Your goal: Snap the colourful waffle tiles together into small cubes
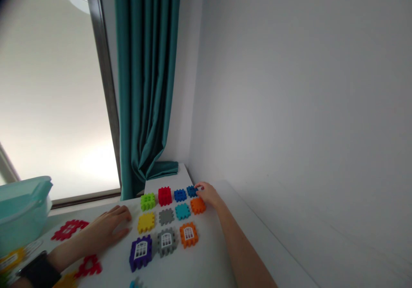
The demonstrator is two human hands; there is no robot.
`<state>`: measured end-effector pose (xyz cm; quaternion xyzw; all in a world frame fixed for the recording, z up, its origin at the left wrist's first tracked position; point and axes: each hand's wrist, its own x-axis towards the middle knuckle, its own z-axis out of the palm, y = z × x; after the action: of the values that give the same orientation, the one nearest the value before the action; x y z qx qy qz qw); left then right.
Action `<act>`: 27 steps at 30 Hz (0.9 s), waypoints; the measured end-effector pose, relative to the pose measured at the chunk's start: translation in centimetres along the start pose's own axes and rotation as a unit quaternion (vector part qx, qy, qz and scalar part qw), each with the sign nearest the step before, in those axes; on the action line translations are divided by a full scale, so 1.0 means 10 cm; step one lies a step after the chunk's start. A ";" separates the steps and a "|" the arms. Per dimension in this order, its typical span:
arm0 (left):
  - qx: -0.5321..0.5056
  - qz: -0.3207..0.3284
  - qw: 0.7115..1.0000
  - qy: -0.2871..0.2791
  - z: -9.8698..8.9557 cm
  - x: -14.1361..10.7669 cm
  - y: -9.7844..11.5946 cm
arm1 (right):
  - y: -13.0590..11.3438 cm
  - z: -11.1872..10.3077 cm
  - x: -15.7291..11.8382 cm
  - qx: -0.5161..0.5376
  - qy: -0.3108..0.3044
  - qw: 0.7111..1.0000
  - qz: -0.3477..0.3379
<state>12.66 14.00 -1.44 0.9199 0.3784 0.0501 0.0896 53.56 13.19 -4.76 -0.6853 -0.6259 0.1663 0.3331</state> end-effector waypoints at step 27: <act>0.009 -0.025 1.000 -0.006 -0.28 -0.10 0.15 | -0.80 -0.15 -0.21 0.002 -0.002 0.995 -0.096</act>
<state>12.48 12.62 1.62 0.9112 0.4012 0.0385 0.0852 48.25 10.74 1.24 -0.6211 -0.6892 0.1358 0.3476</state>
